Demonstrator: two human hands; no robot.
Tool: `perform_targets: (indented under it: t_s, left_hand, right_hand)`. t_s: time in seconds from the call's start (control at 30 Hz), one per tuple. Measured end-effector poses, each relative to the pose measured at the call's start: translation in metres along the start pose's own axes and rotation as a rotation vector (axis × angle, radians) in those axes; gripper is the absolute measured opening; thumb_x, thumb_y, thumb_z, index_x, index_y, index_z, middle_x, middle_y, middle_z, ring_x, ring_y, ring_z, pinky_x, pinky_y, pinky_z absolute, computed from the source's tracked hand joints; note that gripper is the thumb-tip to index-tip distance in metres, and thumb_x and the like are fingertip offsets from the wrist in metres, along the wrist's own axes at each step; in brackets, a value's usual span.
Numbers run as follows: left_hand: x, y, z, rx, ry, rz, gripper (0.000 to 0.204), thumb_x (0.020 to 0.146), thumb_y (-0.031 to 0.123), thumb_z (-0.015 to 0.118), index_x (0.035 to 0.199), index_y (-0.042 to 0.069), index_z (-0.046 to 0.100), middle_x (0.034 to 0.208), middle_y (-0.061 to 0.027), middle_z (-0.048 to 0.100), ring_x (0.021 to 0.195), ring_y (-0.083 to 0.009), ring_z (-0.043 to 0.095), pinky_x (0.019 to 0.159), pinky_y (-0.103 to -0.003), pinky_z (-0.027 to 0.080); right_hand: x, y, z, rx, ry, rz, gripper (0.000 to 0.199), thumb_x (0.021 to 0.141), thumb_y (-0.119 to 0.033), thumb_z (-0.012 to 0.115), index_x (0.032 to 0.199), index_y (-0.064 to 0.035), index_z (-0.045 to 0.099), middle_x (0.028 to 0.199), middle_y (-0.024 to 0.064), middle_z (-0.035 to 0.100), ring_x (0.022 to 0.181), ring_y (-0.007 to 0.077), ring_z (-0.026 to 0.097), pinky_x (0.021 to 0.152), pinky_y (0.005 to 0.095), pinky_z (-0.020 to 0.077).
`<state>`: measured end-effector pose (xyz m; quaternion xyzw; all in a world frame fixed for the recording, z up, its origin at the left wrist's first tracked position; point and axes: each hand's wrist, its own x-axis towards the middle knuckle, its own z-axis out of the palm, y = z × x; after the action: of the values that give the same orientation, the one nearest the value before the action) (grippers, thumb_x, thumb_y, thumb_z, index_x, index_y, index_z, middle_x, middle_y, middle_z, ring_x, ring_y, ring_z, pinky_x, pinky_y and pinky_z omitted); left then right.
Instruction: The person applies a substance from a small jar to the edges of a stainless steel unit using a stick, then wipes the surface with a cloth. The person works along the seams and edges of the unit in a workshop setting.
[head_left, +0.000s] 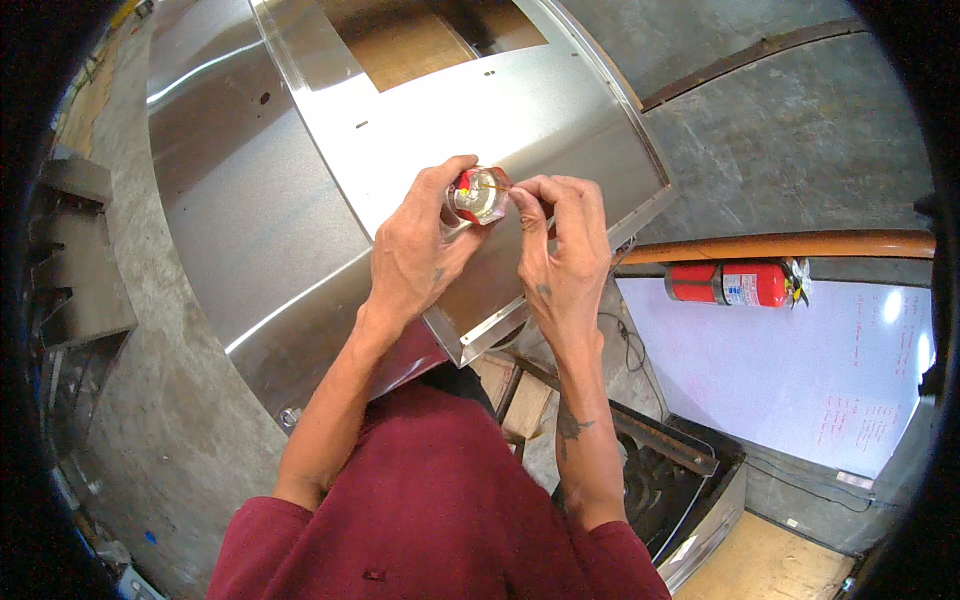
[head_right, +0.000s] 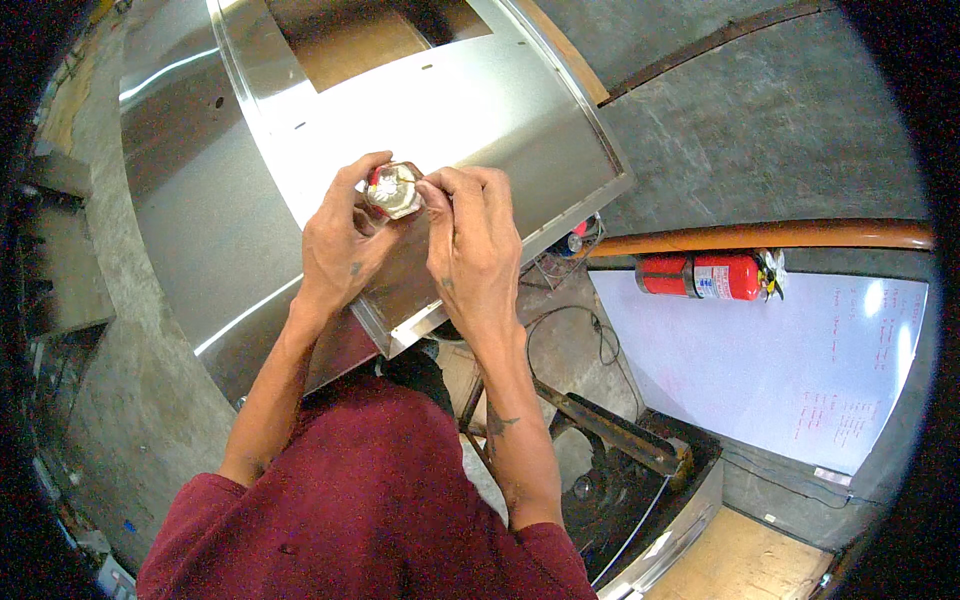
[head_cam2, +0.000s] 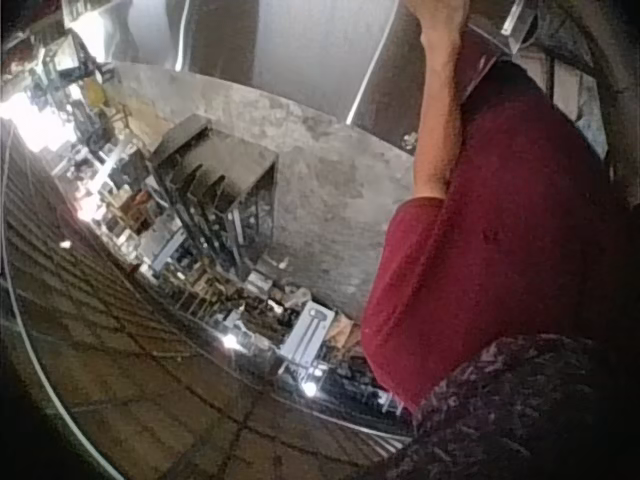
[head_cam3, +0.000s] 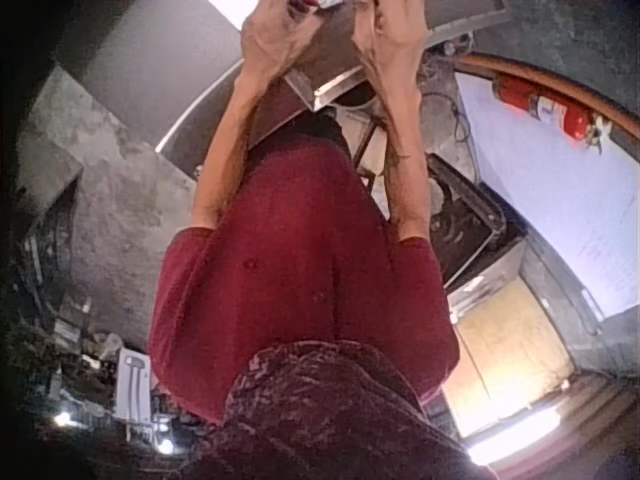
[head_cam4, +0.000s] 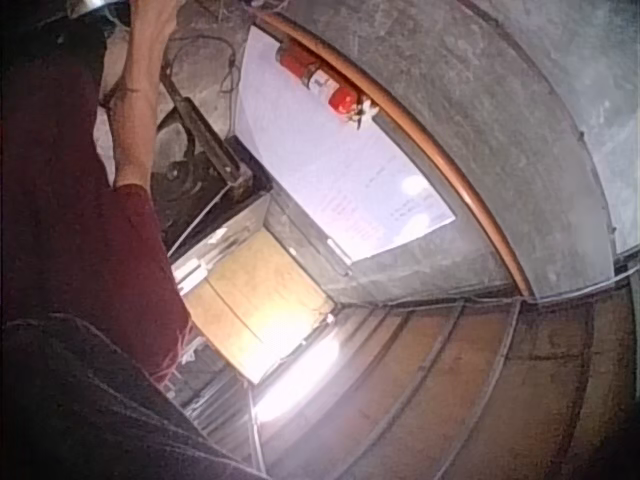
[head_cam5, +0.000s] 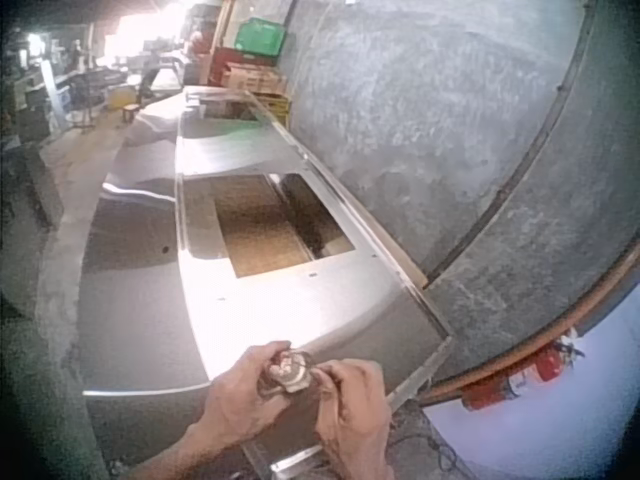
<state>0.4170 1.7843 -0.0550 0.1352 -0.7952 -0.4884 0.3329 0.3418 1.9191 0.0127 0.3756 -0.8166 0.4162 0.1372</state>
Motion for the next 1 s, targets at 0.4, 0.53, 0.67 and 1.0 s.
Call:
perform_targets:
  t_s: [0.4,0.53,0.67,1.0]
  left_hand:
    - [-0.002,-0.006,0.004,0.030,0.046,0.011,0.066,0.089,0.020,0.093,0.148,0.016,0.063,0.116,-0.0124,0.078,0.087,-0.0215,0.077,0.075,-0.036,0.062]
    - [-0.003,-0.004,0.003,0.036,0.046,0.011,0.066,0.090,0.021,0.093,0.148,0.016,0.062,0.115,-0.0118,0.078,0.085,-0.0209,0.077,0.074,-0.036,0.061]
    - [-0.003,-0.005,0.002,0.026,0.047,0.012,0.066,0.090,0.022,0.093,0.148,0.016,0.062,0.114,-0.0113,0.078,0.084,-0.0208,0.076,0.073,-0.035,0.061]
    - [-0.004,-0.008,0.001,0.028,0.039,0.028,0.065,0.091,0.025,0.093,0.147,0.015,0.062,0.125,-0.0091,0.075,0.091,-0.0183,0.075,0.077,-0.034,0.061]
  right_hand:
    - [-0.025,0.037,-0.079,0.089,-0.178,0.206,0.002,0.107,0.000,0.064,0.109,-0.0001,0.063,0.100,0.0123,0.064,0.088,0.0250,0.067,0.082,0.0352,0.0541]
    - [-0.034,0.044,-0.074,-0.004,-0.466,0.127,0.008,0.105,0.000,0.066,0.112,0.0004,0.061,0.103,0.0161,0.062,0.094,0.0342,0.065,0.087,0.0406,0.0546]
    - [-0.038,0.043,-0.068,-0.028,-0.530,0.165,0.009,0.105,-0.001,0.065,0.113,-0.0002,0.061,0.106,0.0164,0.060,0.096,0.0370,0.064,0.088,0.0429,0.0536]
    - [-0.036,0.042,-0.070,-0.076,-0.574,0.119,0.010,0.104,0.000,0.066,0.112,0.0001,0.062,0.109,0.0170,0.058,0.100,0.0382,0.064,0.089,0.0458,0.0525]
